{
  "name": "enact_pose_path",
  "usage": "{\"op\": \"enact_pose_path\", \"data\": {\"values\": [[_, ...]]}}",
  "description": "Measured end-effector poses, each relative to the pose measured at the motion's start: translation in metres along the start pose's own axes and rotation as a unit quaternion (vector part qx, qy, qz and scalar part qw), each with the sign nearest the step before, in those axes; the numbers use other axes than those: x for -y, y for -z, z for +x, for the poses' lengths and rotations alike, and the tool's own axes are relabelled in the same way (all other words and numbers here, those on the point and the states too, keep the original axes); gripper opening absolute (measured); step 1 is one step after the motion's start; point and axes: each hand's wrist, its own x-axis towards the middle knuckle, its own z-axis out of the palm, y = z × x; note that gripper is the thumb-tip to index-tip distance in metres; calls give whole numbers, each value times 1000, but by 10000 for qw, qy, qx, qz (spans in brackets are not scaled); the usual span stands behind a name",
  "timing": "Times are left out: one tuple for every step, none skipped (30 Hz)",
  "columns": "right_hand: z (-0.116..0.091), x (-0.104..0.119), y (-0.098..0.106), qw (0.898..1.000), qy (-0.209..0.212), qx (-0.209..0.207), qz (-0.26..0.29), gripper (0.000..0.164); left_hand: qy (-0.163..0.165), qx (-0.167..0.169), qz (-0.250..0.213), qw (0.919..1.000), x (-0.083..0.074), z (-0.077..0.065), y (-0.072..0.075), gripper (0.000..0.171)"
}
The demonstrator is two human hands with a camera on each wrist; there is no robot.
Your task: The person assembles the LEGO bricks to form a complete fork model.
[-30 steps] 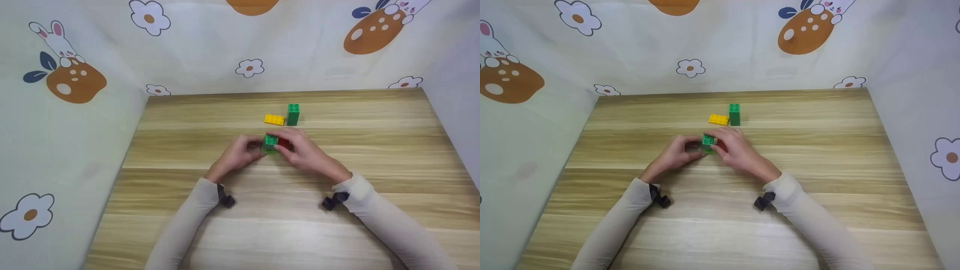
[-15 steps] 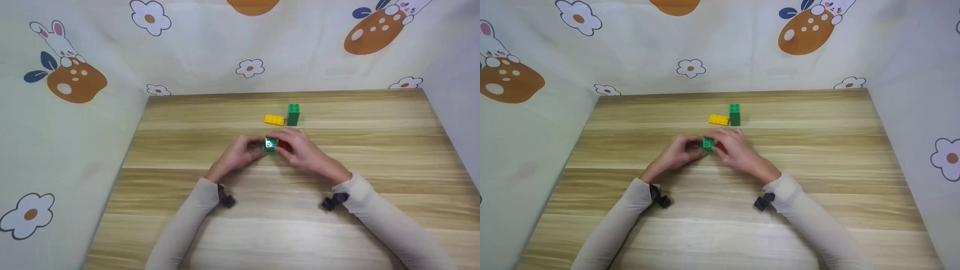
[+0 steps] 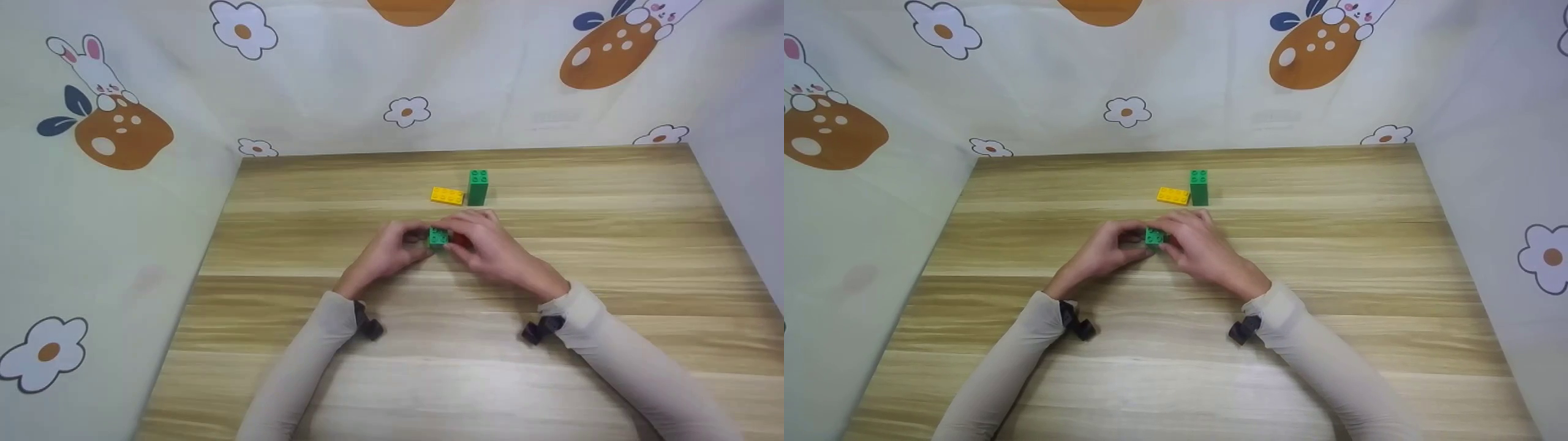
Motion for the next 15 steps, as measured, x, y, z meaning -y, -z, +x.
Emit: {"op": "enact_pose_path", "data": {"values": [[0, 0, 0, 10000, -2, 2, -28, 46, 4, 2, 7, 10000, 0, 0, 0, 38], [0, 0, 0, 10000, -9, 4, -47, 46, 13, -5, 32, 10000, 0, 0, 0, 38], [0, 0, 0, 10000, -18, 1, -48, 46, 18, -5, 39, 10000, 0, 0, 0, 38], [0, 0, 0, 10000, -26, -9, -51, 46, 29, -4, 47, 10000, -1, 0, 0, 39], [0, 0, 0, 10000, -42, -22, -59, 45, 40, -4, 53, 10000, 0, 0, 0, 39], [0, 0, 0, 10000, -55, -34, -70, 45, 46, -3, 52, 10000, -1, 0, 0, 40], [1, 0, 0, 9999, -68, -46, -82, 45, 53, -2, 50, 10000, -1, 0, 0, 40], [1, 0, 0, 9999, -91, -51, -92, 45, 58, -2, 47, 10000, -1, 0, 0, 40], [1, 0, 0, 9999, -108, -57, -102, 44, 61, 5, 34, 10000, -1, 0, 0, 40], [1, 0, 0, 9998, -126, -60, -118, 44, 61, 9, 13, 10000, -1, 0, 0, 40], [1, 0, 0, 9998, -147, -56, -129, 44, 49, 20, -14, 10000, 0, 1, 0, 41], [1, 0, 0, 9998, -162, -48, -143, 44, 47, 38, -71, 10000, 0, 1, 0, 41], [2, 0, -1, 9997, -181, -37, -149, 44, 44, 55, -134, 9999, 0, 1, 0, 42], [2, 0, -1, 9997, -199, -32, -154, 44, 41, 71, -194, 9998, 0, 1, 0, 44], [2, 0, -1, 9997, -202, -33, -156, 45, 39, 86, -247, 9996, 0, 1, 0, 45]]}}
